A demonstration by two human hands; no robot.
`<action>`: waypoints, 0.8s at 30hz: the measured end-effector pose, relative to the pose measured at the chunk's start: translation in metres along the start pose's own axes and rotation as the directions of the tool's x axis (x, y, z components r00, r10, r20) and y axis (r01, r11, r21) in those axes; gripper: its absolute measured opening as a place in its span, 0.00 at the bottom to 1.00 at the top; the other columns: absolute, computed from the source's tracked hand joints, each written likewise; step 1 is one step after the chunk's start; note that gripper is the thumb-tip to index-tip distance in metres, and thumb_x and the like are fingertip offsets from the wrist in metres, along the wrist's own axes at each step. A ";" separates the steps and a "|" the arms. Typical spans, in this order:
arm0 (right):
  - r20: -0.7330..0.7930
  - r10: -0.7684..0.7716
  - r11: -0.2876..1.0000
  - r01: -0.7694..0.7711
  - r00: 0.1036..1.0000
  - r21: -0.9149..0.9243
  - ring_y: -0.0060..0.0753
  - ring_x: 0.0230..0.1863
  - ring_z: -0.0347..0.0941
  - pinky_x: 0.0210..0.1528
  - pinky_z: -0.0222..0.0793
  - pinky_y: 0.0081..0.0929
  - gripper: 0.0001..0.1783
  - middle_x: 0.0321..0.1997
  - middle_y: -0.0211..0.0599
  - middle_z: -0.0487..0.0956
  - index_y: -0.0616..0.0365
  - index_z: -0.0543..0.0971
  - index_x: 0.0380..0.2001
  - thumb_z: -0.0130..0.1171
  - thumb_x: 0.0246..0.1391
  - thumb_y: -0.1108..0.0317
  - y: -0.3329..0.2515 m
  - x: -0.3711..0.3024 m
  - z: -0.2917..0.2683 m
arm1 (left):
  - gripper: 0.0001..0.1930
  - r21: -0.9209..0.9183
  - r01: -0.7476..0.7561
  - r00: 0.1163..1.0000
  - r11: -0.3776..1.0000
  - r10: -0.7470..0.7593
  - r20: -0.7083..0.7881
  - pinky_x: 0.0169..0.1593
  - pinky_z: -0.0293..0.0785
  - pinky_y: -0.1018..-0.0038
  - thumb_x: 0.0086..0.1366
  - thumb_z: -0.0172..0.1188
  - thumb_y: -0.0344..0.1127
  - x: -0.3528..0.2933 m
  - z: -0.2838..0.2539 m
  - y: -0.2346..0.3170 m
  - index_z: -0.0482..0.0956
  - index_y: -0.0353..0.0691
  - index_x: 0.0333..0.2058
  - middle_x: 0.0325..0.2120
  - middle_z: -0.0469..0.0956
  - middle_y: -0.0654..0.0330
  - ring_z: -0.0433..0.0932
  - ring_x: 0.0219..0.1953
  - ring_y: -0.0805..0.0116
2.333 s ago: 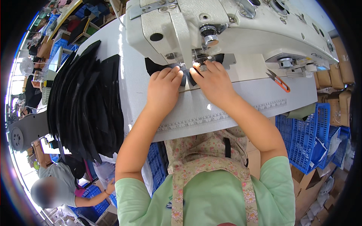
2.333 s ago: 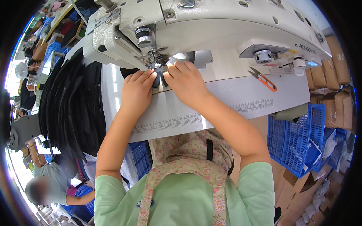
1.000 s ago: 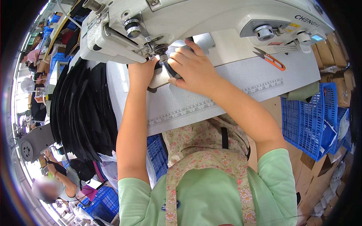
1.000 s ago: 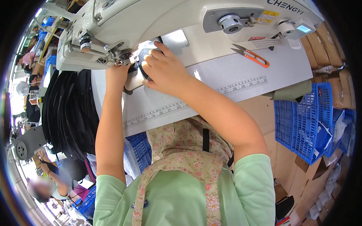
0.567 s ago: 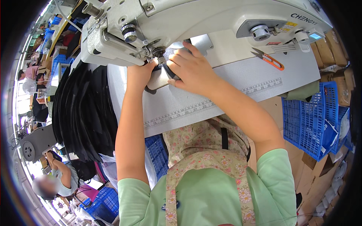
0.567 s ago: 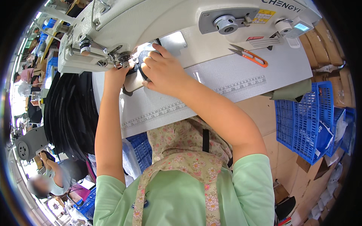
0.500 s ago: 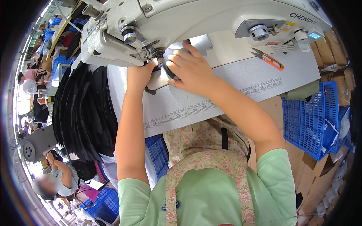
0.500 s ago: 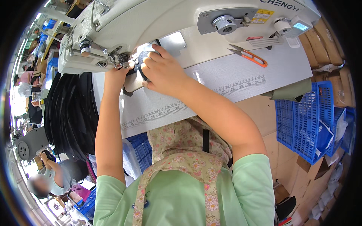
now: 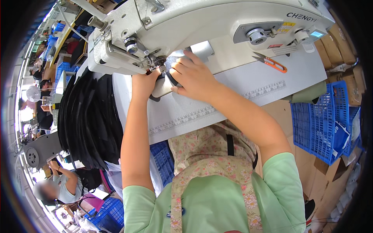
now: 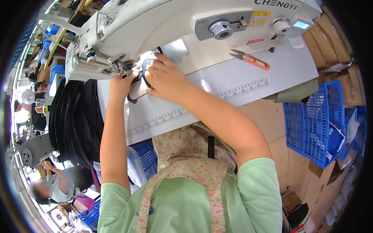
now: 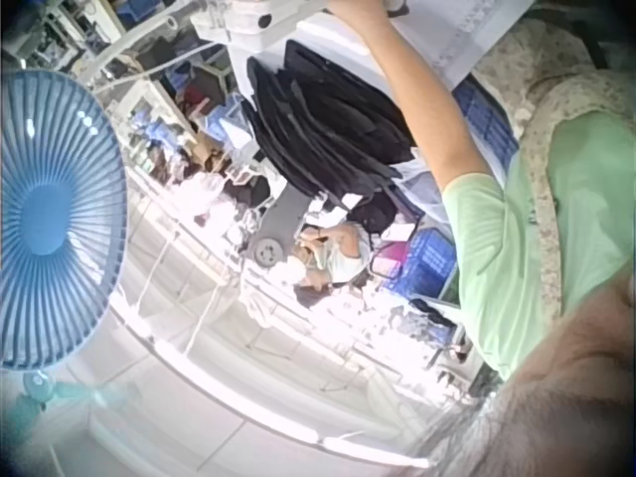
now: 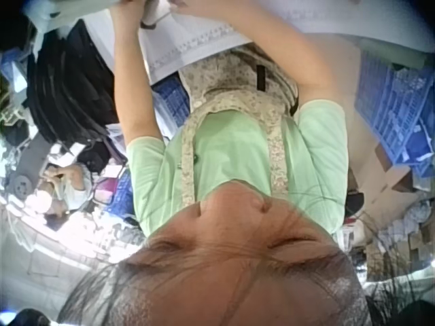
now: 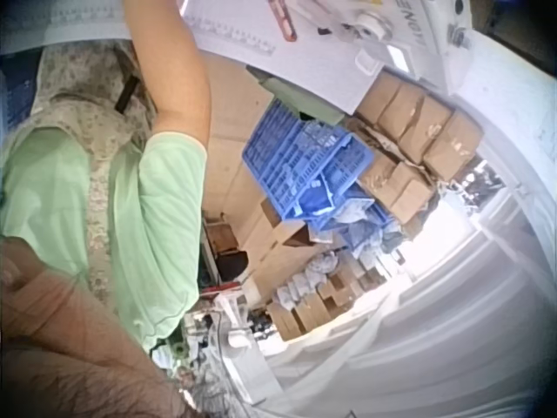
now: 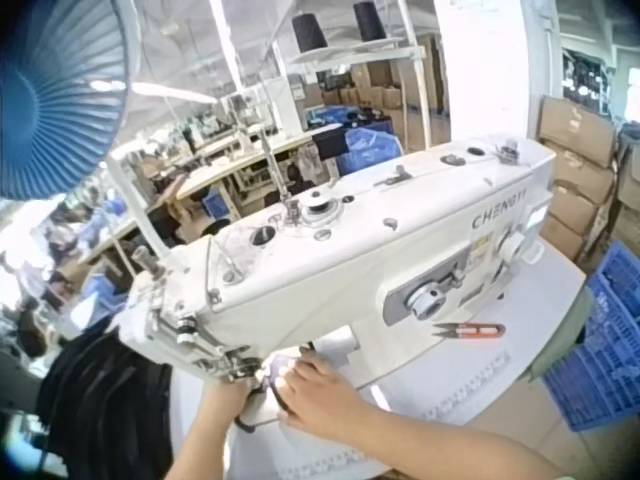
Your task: The person collects a stack of shoe upper pieces from another workstation, brings them to their sewing table, and stitches the pieces using a sewing machine.
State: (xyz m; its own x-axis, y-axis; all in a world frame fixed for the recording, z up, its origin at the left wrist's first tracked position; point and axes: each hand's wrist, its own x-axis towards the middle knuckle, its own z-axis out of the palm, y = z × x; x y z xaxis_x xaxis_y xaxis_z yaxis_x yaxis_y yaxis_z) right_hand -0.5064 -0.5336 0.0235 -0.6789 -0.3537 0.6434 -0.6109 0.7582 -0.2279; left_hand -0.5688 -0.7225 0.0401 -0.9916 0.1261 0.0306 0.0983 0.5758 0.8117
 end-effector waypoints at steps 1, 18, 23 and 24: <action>0.005 0.001 1.000 -0.001 1.000 -0.001 0.32 0.46 0.69 0.69 0.50 0.39 0.17 0.33 0.31 0.75 0.56 0.79 0.25 0.68 0.35 0.56 0.000 -0.001 0.000 | 0.10 0.004 -0.031 1.000 1.000 0.031 -0.005 0.32 0.70 0.73 0.54 0.64 0.29 0.000 0.000 0.000 0.78 0.32 0.35 0.25 0.78 0.61 0.73 0.26 0.72; 0.099 0.026 0.999 -0.024 0.995 -0.021 0.31 0.51 0.68 0.68 0.49 0.44 0.26 0.41 0.30 0.75 0.55 0.75 0.39 0.68 0.37 0.54 -0.001 -0.001 -0.003 | 0.13 0.012 -0.042 0.999 0.999 0.042 -0.007 0.39 0.73 0.67 0.53 0.64 0.33 0.005 0.006 -0.014 0.79 0.30 0.36 0.28 0.81 0.51 0.79 0.32 0.58; 0.076 0.003 1.000 -0.003 0.997 -0.003 0.33 0.50 0.68 0.67 0.51 0.43 0.26 0.39 0.31 0.74 0.56 0.76 0.40 0.67 0.38 0.54 -0.004 0.003 0.000 | 0.14 -0.024 -0.093 0.995 0.995 0.093 -0.029 0.39 0.72 0.67 0.53 0.64 0.33 0.007 0.000 -0.020 0.78 0.31 0.36 0.28 0.80 0.51 0.77 0.31 0.56; 0.078 0.016 1.000 -0.014 0.997 -0.022 0.33 0.50 0.68 0.67 0.51 0.43 0.26 0.39 0.31 0.74 0.56 0.76 0.40 0.67 0.38 0.54 -0.002 -0.001 -0.002 | 0.14 -0.036 -0.104 0.995 0.994 0.104 -0.014 0.39 0.72 0.67 0.53 0.64 0.33 0.007 0.004 -0.017 0.78 0.31 0.36 0.28 0.80 0.51 0.77 0.31 0.56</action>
State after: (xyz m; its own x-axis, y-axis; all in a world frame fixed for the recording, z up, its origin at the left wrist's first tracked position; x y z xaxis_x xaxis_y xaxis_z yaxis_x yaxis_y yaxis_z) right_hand -0.5041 -0.5338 0.0246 -0.7183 -0.3835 0.5804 -0.5922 0.7750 -0.2208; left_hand -0.5770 -0.7284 0.0241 -0.9771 0.1738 0.1226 0.1977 0.5300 0.8246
